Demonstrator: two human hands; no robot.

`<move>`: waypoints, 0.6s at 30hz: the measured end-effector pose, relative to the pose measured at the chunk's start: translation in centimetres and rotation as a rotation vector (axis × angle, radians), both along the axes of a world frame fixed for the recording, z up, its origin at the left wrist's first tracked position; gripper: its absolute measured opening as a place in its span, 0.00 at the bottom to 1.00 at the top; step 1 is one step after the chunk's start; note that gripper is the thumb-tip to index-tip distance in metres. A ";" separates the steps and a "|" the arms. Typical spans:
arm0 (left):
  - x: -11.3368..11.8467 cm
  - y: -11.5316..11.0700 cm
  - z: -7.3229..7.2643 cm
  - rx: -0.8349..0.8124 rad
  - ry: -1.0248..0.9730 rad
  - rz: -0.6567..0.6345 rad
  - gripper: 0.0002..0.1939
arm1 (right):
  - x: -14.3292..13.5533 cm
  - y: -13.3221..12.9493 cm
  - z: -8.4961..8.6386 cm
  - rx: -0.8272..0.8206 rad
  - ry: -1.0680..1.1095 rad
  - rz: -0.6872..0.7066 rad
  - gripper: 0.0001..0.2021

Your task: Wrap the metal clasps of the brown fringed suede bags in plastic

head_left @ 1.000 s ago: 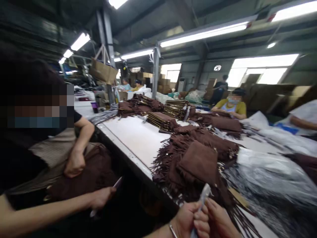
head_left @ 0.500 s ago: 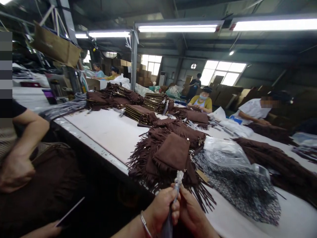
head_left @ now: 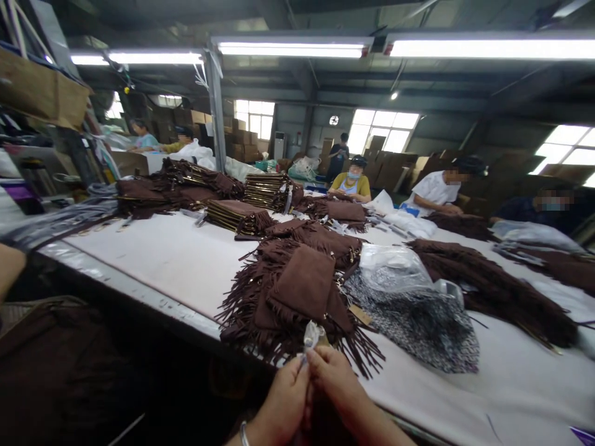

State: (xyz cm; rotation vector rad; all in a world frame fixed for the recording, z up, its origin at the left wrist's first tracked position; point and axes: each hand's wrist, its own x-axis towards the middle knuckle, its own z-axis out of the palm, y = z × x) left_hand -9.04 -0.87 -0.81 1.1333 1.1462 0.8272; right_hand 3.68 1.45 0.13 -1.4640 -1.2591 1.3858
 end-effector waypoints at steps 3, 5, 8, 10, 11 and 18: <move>-3.0 0.2 0.5 0.167 0.266 -0.058 0.17 | 3.4 1.6 0.5 0.355 -0.418 -0.132 0.15; -4.5 0.4 1.4 0.366 0.502 -0.056 0.11 | 5.2 3.3 0.6 0.521 -0.650 -0.215 0.13; -4.7 1.4 3.0 0.556 0.687 -0.007 0.11 | 6.2 5.6 0.4 0.507 -0.947 -0.132 0.13; -3.9 2.8 3.7 0.643 0.723 0.035 0.14 | 5.9 6.5 0.5 0.430 -1.080 -0.042 0.08; -3.5 3.7 3.8 0.704 0.750 0.060 0.15 | 5.6 6.7 0.5 0.399 -1.118 -0.020 0.08; -2.3 8.2 1.9 0.977 1.095 -0.095 0.24 | 5.8 2.5 0.1 0.309 -0.823 -0.023 0.14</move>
